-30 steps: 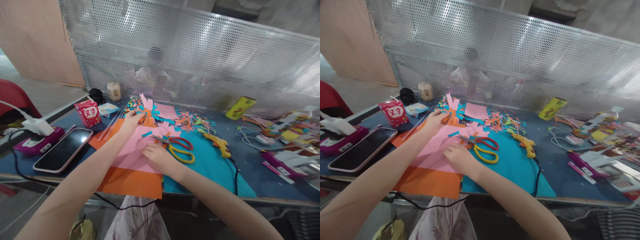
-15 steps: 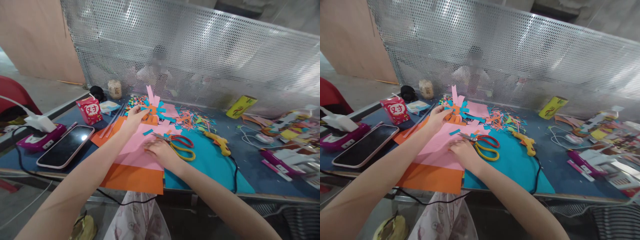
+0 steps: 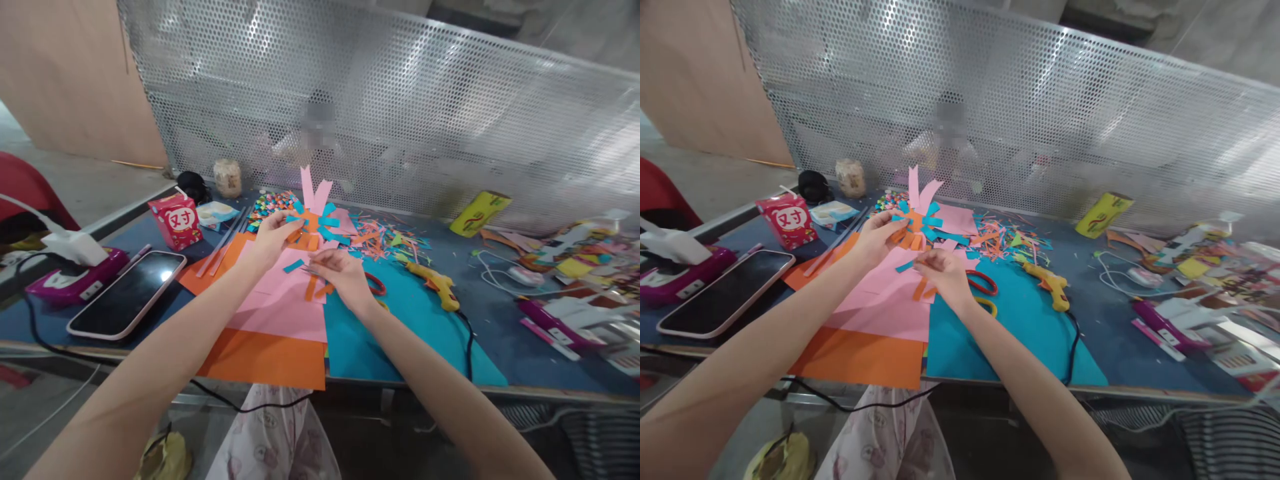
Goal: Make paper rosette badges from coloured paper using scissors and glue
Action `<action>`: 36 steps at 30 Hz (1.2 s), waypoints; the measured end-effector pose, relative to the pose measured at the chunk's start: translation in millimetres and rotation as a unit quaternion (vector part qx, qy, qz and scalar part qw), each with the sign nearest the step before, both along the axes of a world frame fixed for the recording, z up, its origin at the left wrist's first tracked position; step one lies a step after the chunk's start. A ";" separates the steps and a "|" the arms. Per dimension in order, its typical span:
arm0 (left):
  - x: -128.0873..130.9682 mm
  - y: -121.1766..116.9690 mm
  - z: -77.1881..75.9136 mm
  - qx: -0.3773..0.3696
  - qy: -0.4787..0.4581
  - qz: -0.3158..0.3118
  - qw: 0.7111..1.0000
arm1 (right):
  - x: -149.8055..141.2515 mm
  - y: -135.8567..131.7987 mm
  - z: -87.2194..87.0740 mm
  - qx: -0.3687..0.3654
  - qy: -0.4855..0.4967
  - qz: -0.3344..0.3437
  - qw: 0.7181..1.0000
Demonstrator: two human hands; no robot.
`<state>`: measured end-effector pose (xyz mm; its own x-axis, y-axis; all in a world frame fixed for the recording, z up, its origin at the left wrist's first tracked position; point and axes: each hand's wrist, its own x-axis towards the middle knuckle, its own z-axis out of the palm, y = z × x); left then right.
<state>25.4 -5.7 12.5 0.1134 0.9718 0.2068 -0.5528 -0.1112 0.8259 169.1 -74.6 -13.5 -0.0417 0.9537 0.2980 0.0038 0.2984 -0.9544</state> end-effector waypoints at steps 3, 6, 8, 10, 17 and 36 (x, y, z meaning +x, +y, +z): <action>2.0 -5.3 2.7 0.009 0.001 -0.020 1.000 | -10.3 8.1 3.6 -0.118 0.195 0.066 0.971; 2.3 -7.2 4.8 0.010 0.000 -0.019 1.000 | -16.1 5.1 4.4 -0.188 0.252 0.104 0.944; 1.9 -6.4 5.6 0.004 -0.015 -0.007 1.000 | -13.0 -0.3 3.7 -0.220 0.242 0.122 0.937; 1.4 -5.0 5.3 0.000 -0.022 0.003 1.000 | -5.8 -6.1 3.3 -0.246 0.213 0.158 0.932; 1.6 -4.6 -1.5 0.015 0.043 0.011 0.999 | 14.0 -24.9 19.9 -0.199 0.113 0.337 0.913; 2.8 -5.4 -2.5 0.022 0.061 0.018 0.998 | 48.3 -32.2 73.9 0.140 -0.053 -0.046 0.988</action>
